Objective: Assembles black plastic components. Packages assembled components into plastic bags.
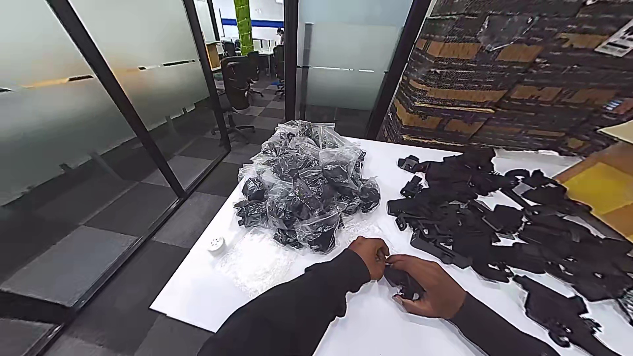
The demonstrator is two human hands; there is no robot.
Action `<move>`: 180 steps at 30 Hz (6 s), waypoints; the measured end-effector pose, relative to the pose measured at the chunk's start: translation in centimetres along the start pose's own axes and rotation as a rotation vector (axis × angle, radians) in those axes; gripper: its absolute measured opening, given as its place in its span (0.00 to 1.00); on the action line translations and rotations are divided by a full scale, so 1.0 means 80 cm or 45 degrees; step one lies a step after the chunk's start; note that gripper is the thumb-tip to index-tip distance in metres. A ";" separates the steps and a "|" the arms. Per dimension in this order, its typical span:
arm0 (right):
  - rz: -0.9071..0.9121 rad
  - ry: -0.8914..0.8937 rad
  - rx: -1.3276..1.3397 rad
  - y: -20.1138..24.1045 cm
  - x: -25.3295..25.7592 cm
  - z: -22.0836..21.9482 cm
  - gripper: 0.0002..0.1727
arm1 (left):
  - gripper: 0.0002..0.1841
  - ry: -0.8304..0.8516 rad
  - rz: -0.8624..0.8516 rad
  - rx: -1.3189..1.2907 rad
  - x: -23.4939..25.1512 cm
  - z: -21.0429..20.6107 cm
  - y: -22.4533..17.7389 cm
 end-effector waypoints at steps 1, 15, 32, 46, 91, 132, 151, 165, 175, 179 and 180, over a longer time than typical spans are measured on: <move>-0.002 0.003 0.001 0.000 -0.001 0.001 0.34 | 0.16 0.000 0.006 -0.008 0.000 -0.001 0.000; -0.027 0.109 -0.020 0.001 0.003 0.003 0.35 | 0.15 -0.013 0.034 -0.064 -0.001 -0.003 0.002; -0.124 0.148 -0.058 0.009 0.007 0.007 0.34 | 0.14 -0.007 0.000 0.080 0.000 -0.001 -0.006; -0.100 0.169 -0.050 0.011 0.006 0.010 0.33 | 0.09 -0.495 -0.420 0.247 -0.011 0.008 -0.014; -0.223 0.055 -0.150 0.002 -0.007 0.017 0.33 | 0.07 -0.780 -0.683 0.183 -0.011 -0.014 0.002; -0.436 -0.078 -0.188 -0.015 0.000 0.015 0.34 | 0.03 -0.796 -0.569 0.362 -0.013 -0.018 0.000; -0.560 -0.063 0.041 -0.010 -0.001 0.011 0.32 | 0.03 -0.751 -0.516 0.390 -0.008 -0.021 0.000; -0.690 -0.022 -0.048 -0.005 0.000 0.005 0.35 | 0.03 -0.625 -0.654 0.137 -0.007 -0.037 -0.007; -0.679 0.048 -0.004 -0.005 0.000 0.002 0.30 | 0.02 -0.718 -0.536 0.155 -0.010 -0.037 0.001; -0.709 -0.009 -0.005 -0.008 -0.001 0.004 0.28 | 0.02 -0.695 -0.514 0.157 -0.010 -0.036 0.001; -0.713 -0.020 -0.022 -0.008 -0.001 0.005 0.27 | 0.02 -0.685 -0.516 0.160 -0.010 -0.036 0.000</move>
Point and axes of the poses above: each hand's wrist, its own x-axis towards the middle knuckle, its own z-axis out of the back of the hand, y = z × x, the point moved 3 cm from there along x, towards the middle knuckle, and after that the axes turned 10 degrees about -z, right-handed, at the moved point
